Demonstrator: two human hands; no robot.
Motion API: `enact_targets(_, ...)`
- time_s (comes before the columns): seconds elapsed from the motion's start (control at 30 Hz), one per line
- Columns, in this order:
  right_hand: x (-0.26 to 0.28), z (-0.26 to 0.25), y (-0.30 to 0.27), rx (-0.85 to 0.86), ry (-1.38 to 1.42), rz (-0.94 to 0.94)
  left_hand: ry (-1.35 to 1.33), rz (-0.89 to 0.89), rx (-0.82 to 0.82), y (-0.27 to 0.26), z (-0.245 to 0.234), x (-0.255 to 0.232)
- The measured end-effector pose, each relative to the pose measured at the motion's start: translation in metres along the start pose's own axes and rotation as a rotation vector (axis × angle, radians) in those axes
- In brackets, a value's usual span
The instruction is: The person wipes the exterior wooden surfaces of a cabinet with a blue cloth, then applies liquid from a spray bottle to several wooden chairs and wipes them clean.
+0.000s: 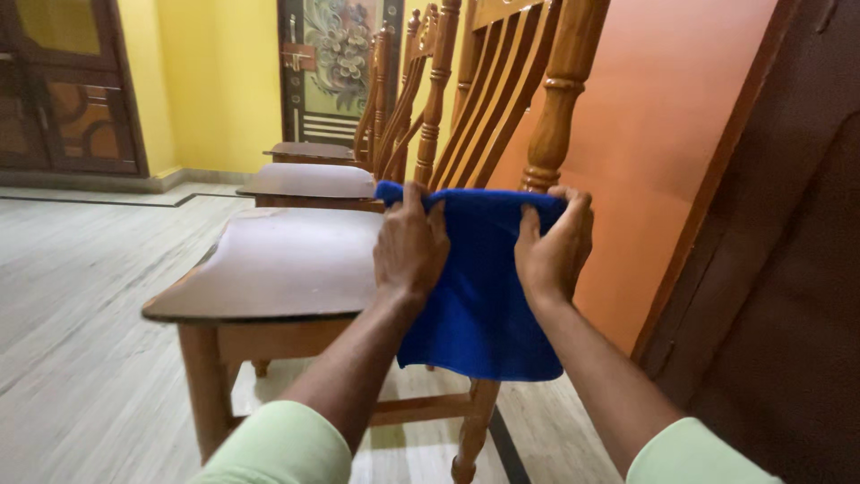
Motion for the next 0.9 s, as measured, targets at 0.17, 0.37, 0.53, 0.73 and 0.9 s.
enact_targets(0.17,0.0,0.005,0.089,-0.045,-0.015,-0.029,-0.053,0.064,0.073,0.061,0.013,-0.04)
enact_targets(0.37,0.016,0.015,0.181,0.083,-0.025,0.012,-0.045,0.045,0.172,0.166,-0.002,-0.099)
enact_targets(0.53,0.034,0.01,0.252,0.19,-0.084,0.09,0.029,0.134,0.209,0.243,-0.026,-0.15)
enact_targets(0.73,0.068,0.018,0.386,0.258,-0.102,0.154,0.058,0.011,0.338,0.333,-0.05,-0.217)
enact_targets(0.9,0.088,0.03,0.484,0.319,-0.114,0.241,0.152,-0.065,0.442,0.403,-0.072,-0.256)
Point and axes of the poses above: each hand's wrist, its own y-axis towards the middle knuckle, its own z-axis out of the palm, x = y × z, the point moved 9 cm from there along y, towards the middle knuckle, and after that the axes turned 5 degrees about y, right-handed, at the moved point
